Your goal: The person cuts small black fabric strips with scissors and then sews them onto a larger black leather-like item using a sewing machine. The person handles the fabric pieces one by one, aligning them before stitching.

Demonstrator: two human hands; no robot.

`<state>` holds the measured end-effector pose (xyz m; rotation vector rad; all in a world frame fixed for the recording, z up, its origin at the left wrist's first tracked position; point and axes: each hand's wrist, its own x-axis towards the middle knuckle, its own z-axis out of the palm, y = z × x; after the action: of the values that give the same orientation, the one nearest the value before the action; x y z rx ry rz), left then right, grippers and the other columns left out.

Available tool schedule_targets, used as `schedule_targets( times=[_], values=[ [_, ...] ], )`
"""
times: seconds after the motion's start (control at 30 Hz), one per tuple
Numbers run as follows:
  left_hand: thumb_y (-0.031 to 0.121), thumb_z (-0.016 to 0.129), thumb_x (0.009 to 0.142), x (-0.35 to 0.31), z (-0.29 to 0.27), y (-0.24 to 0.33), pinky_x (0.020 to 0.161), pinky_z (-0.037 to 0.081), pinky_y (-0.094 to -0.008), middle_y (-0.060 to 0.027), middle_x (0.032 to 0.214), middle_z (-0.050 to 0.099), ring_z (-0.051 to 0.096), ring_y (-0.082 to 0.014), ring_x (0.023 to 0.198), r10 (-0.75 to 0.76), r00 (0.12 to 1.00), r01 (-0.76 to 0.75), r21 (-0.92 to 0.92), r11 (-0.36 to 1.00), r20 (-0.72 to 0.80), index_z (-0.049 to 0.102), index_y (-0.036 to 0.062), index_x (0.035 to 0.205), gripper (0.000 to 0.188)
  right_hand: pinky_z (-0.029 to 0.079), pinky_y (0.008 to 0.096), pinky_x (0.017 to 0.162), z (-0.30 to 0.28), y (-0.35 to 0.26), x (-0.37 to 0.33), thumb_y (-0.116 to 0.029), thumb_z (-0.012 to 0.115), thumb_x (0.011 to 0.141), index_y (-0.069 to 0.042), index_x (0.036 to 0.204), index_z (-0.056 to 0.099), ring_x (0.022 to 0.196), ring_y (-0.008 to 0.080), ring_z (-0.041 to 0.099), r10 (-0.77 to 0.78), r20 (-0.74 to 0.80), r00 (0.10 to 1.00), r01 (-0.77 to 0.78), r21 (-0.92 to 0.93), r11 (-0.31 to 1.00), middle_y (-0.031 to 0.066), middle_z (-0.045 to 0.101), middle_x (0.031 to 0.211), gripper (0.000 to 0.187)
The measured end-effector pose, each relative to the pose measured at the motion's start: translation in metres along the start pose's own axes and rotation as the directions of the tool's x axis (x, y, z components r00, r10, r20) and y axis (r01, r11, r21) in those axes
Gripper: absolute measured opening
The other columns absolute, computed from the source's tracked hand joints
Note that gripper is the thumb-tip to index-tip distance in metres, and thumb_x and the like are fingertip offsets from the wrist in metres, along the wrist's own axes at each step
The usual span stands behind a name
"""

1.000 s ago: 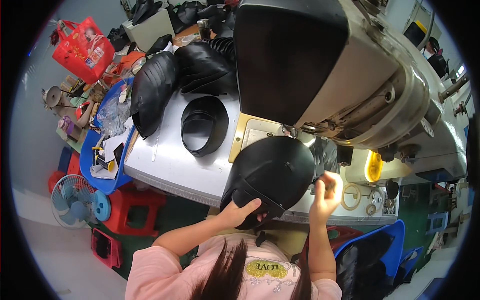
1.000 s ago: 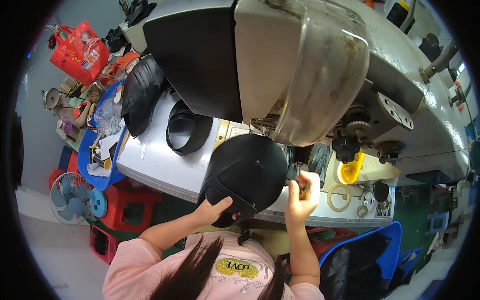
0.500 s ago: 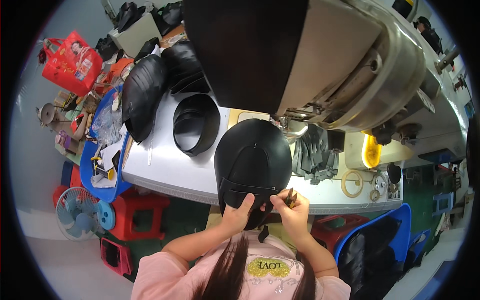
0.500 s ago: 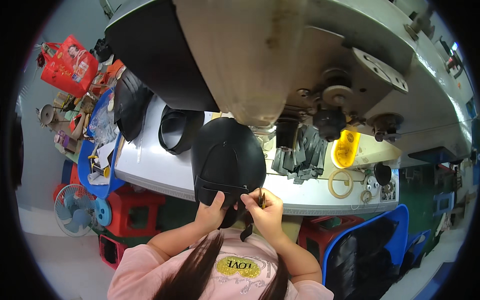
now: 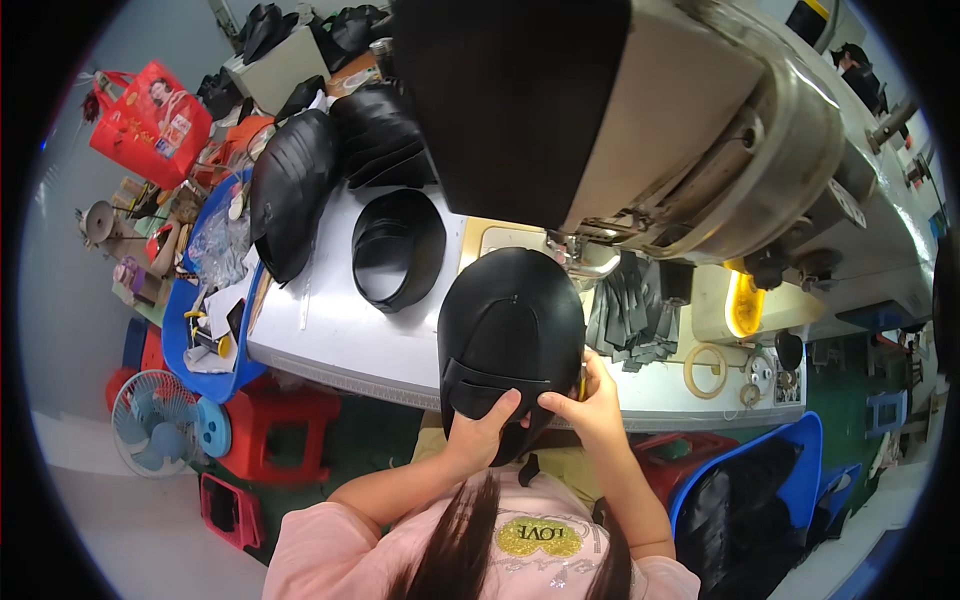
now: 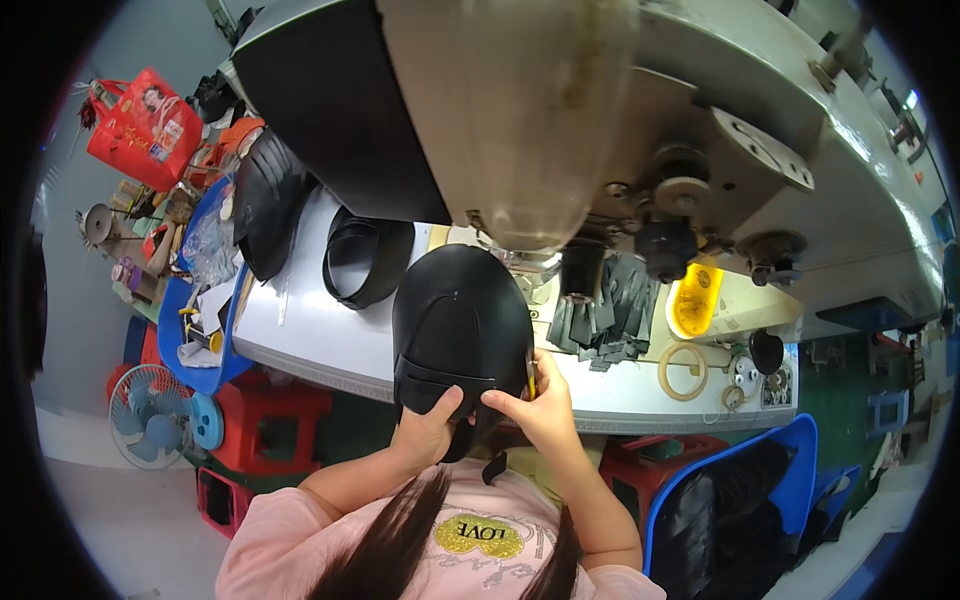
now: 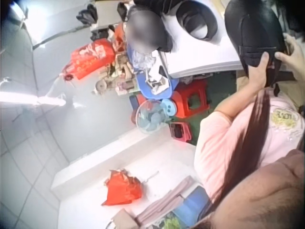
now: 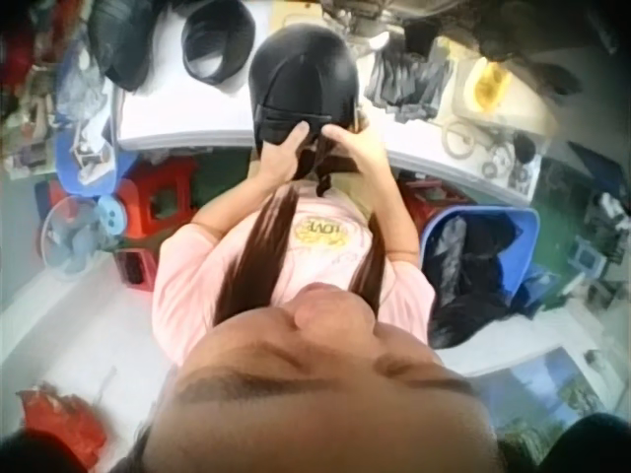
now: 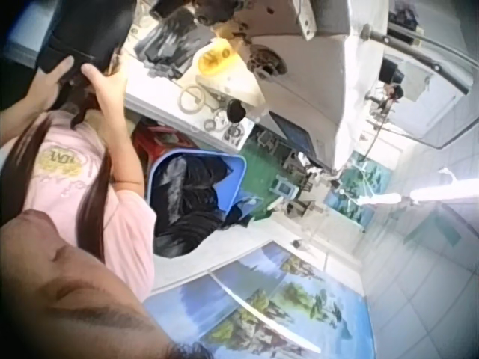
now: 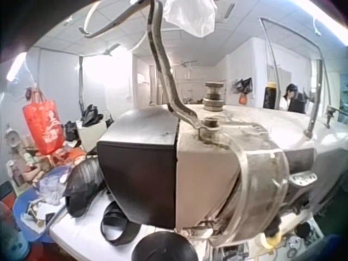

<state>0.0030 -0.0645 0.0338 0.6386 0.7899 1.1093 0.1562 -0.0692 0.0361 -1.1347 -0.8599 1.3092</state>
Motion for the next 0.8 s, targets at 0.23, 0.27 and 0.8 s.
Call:
schedule_targets(
  times=[0.23, 0.27, 0.8],
  values=[
    [0.007, 0.06, 0.085, -0.003, -0.003, 0.001, 0.059, 0.048, -0.0249, -0.0054, 0.081, 0.06, 0.056, -0.0116, 0.066, 0.029, 0.999, -0.03, 0.011, 0.999, 0.022, 0.054, 0.0007, 0.099, 0.017, 0.056, 0.0366, 0.065, -0.004, 0.0, 0.005, -0.004, 0.073, 0.066, 0.003, 0.11, 0.049, 0.079, 0.0242, 0.063, 0.245, 0.313, 0.918, -0.341, 0.303, 0.89, 0.0129, 0.062, 0.091, 0.05],
    [0.007, 0.06, 0.085, -0.002, -0.004, 0.001, 0.06, 0.048, -0.0248, -0.0051, 0.082, 0.06, 0.056, -0.0112, 0.067, 0.022, 1.0, -0.023, 0.01, 1.0, 0.022, 0.055, 0.0006, 0.099, 0.017, 0.056, 0.0385, 0.064, -0.004, 0.003, 0.004, -0.004, 0.073, 0.067, 0.002, 0.109, 0.049, 0.078, 0.0255, 0.064, 0.243, 0.314, 0.918, -0.35, 0.351, 0.868, 0.0136, 0.062, 0.091, 0.049],
    [0.005, 0.062, 0.082, -0.003, -0.002, 0.002, 0.078, 0.048, -0.0272, -0.005, 0.108, 0.056, 0.055, -0.0141, 0.096, -0.083, 0.996, 0.078, -0.127, 0.989, -0.035, 0.047, 0.0034, 0.119, 0.04, 0.053, 0.0305, 0.075, 0.004, -0.003, 0.001, 0.007, 0.07, 0.066, 0.001, 0.112, 0.05, 0.086, 0.0187, 0.062, 0.158, 0.068, 0.985, -0.168, 0.19, 0.967, 0.0102, 0.061, 0.098, 0.051]
  ],
)
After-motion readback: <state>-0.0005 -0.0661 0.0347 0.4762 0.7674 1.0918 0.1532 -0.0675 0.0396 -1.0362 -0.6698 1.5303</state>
